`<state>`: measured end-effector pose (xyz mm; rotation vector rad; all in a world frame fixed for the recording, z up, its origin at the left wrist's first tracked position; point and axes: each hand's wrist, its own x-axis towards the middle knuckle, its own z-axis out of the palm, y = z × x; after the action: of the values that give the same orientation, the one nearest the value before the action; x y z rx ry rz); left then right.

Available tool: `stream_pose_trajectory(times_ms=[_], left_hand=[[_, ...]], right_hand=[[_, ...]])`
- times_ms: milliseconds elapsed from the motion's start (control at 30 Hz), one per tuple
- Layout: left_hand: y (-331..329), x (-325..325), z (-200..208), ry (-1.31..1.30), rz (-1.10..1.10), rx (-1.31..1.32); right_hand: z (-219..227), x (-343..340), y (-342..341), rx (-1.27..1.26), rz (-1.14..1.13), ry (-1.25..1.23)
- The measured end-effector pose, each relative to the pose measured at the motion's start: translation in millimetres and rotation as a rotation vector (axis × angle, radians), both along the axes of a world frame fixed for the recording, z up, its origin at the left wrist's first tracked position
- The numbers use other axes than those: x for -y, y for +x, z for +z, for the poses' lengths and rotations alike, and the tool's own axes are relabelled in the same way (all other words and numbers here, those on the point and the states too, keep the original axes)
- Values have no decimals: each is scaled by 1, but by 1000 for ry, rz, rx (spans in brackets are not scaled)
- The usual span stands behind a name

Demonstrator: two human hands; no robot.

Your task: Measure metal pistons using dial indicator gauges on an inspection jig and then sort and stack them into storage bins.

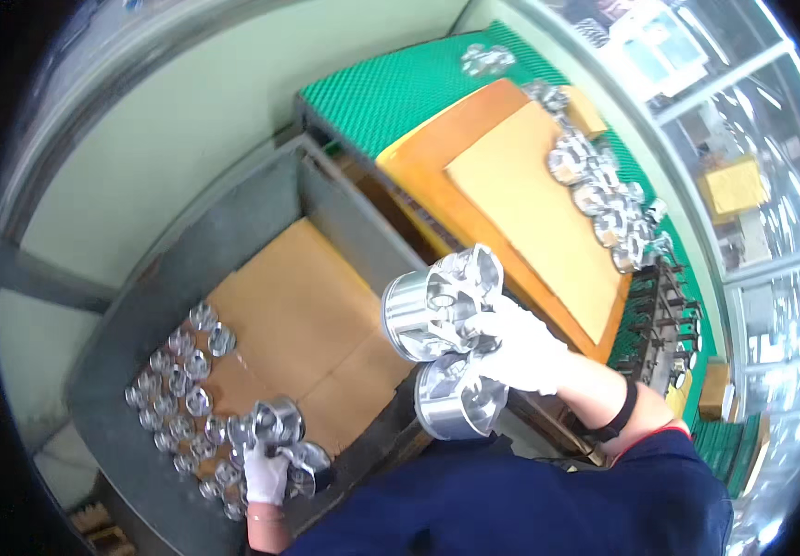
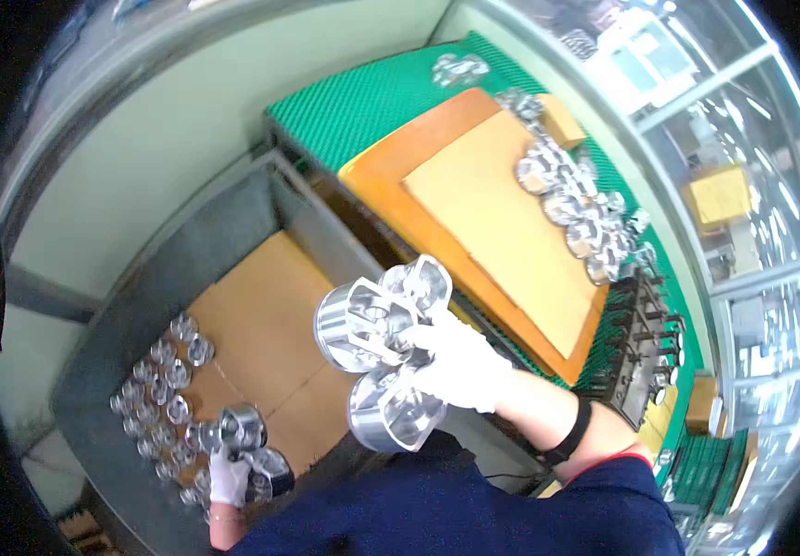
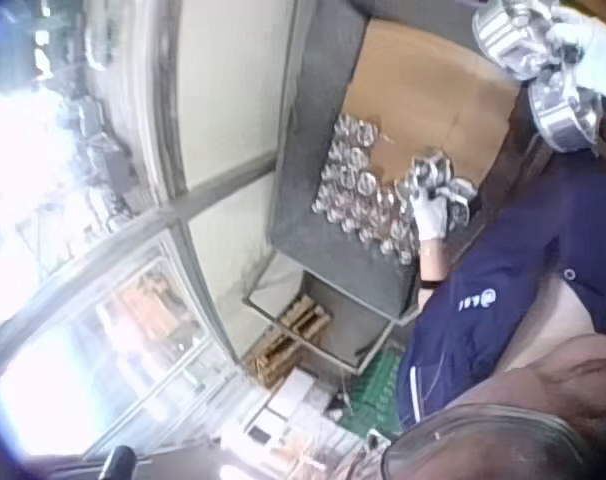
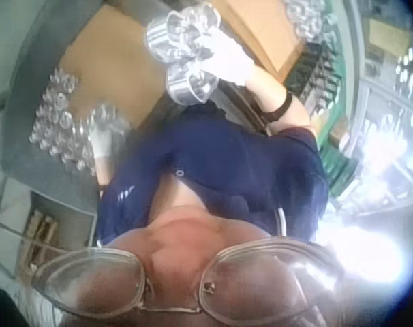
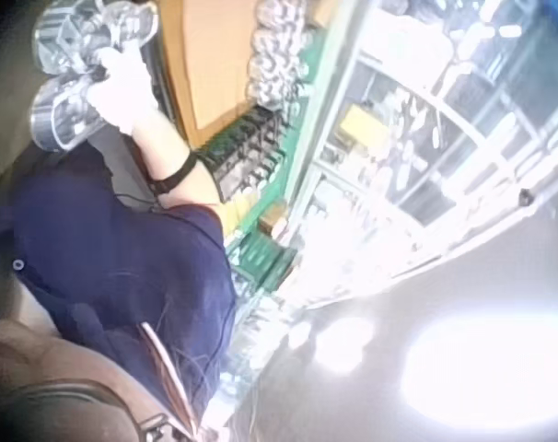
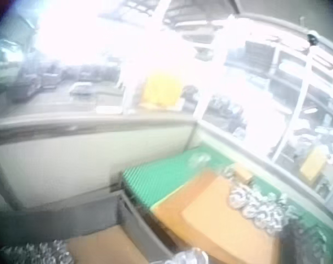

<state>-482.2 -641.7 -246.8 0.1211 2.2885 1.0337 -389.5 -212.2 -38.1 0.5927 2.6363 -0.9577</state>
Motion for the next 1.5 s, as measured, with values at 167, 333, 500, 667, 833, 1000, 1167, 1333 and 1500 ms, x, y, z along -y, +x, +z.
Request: stream_pose_trajectory(times_ms=[167, 333, 500, 667, 833, 1000, 1167, 1333, 1500], left_hand=[[8, -9, 20, -29, 8, 7], [22, -20, 27, -100, 101, 16], [31, -93, 83, -167, 151, -131], [20, -182, 141, -71, 101, -151], [-31, -325, 201, -3, -348, -402], [-76, -495, 234, -23, -779, -623], [-90, -591, 208, -244, -989, -659], [-92, -594, 180, -180, -990, -712], [-77, -470, 190, 79, -609, -790]], right_hand=[[66, -54, 8, 25, 1, 351], [63, -170, -44, 101, 27, 534], [63, -291, -120, 130, 55, 767], [26, -386, -167, 190, 160, 753], [-21, -449, -175, 300, 232, 697], [-9, -449, -150, 278, 178, 621], [24, -415, -107, -33, 76, 535], [36, -390, -66, -283, 193, 513], [67, -308, -45, -588, 299, 430]])
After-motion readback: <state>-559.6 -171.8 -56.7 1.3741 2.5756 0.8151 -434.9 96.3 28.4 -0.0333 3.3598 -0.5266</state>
